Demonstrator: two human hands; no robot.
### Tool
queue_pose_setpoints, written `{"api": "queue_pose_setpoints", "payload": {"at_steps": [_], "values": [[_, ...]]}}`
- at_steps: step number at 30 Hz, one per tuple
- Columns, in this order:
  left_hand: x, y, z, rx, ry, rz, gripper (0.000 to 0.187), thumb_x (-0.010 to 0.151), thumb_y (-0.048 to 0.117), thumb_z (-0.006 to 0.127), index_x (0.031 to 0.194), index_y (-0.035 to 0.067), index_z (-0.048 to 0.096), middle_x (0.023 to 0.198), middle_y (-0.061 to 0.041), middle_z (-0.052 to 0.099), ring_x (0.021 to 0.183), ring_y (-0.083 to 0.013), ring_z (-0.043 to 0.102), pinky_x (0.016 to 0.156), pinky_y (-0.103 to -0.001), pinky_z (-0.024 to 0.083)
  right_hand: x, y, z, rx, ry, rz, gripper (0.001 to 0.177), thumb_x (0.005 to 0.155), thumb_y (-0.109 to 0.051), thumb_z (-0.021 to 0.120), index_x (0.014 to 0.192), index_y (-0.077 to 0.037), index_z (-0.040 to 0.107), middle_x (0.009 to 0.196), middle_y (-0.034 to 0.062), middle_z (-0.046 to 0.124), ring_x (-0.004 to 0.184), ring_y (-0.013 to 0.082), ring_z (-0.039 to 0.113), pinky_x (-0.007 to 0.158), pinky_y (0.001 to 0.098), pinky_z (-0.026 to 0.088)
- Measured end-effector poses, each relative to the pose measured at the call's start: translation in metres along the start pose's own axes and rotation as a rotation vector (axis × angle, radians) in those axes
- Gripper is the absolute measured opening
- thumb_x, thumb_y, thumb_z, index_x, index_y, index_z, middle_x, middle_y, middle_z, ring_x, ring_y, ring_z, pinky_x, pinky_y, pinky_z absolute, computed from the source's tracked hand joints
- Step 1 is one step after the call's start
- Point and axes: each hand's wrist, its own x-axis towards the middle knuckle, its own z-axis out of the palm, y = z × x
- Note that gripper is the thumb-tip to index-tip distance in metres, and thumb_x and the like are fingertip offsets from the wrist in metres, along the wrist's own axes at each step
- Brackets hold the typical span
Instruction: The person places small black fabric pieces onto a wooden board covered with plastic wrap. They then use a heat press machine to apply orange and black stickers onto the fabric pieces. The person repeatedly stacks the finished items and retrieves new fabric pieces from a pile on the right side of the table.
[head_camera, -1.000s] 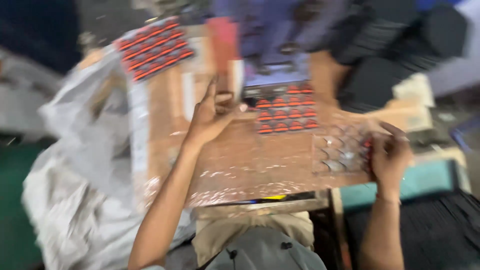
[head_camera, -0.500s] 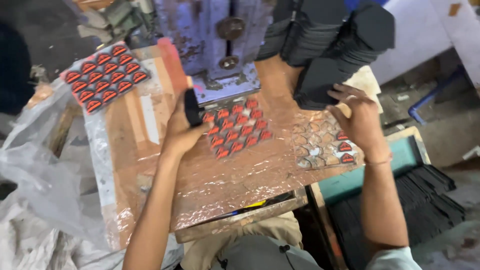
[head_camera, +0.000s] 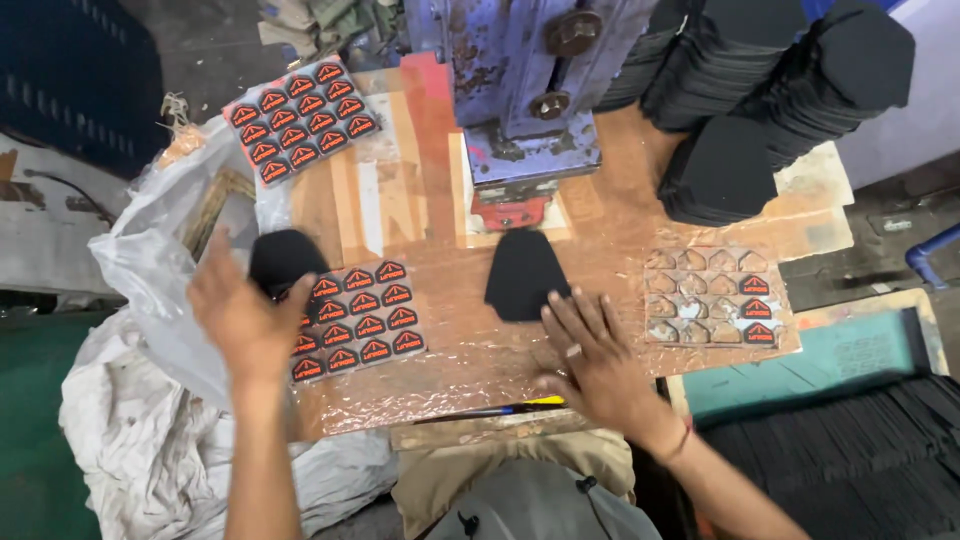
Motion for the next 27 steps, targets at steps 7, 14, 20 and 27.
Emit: {"api": "queue_pose_setpoints", "payload": {"at_steps": [7,14,20,27], "values": [[-0.006,0.113,0.116,-0.205,-0.298,0.466,0.076,0.091,0.038,0.072,0.152,0.002,0.045,0.159,-0.024,0.040,0.150,-0.0454,0.033,0.123,-0.059,0.027,0.090,0.059,0.001,-0.055,-0.084,-0.007,0.081,0.099,-0.058,0.051,0.149,0.005,0.044,0.160,0.0236,0.038,0.149,0.0421,0.032,0.124,0.0543,0.018],[-0.014,0.118,0.134,-0.134,-0.420,0.536,0.070,0.098,0.047,0.062,0.155,0.009,0.043,0.162,-0.016,0.034,0.151,-0.0453,0.027,0.119,-0.068,0.022,0.094,0.087,0.005,-0.020,0.026,-0.080,0.072,0.098,-0.055,0.060,0.146,-0.001,0.054,0.147,0.0257,0.052,0.146,0.0434,0.040,0.124,0.0556,0.025],[-0.021,0.118,0.128,-0.166,-0.376,0.522,0.068,0.099,0.047,0.061,0.155,0.013,0.045,0.164,-0.015,0.030,0.151,-0.0463,0.024,0.119,-0.069,0.022,0.100,0.086,-0.003,0.040,0.026,-0.055,0.066,0.093,-0.055,0.067,0.137,-0.006,0.063,0.142,0.0242,0.056,0.141,0.0414,0.047,0.124,0.0567,0.027],[-0.031,0.117,0.128,-0.117,-0.384,0.526,0.065,0.100,0.048,0.059,0.154,0.014,0.046,0.164,-0.014,0.031,0.153,-0.0412,0.021,0.120,-0.068,0.022,0.095,0.078,0.002,-0.036,0.068,-0.038,0.062,0.093,-0.050,0.068,0.137,-0.007,0.064,0.146,0.0226,0.056,0.145,0.0403,0.042,0.123,0.0555,0.027]]}}
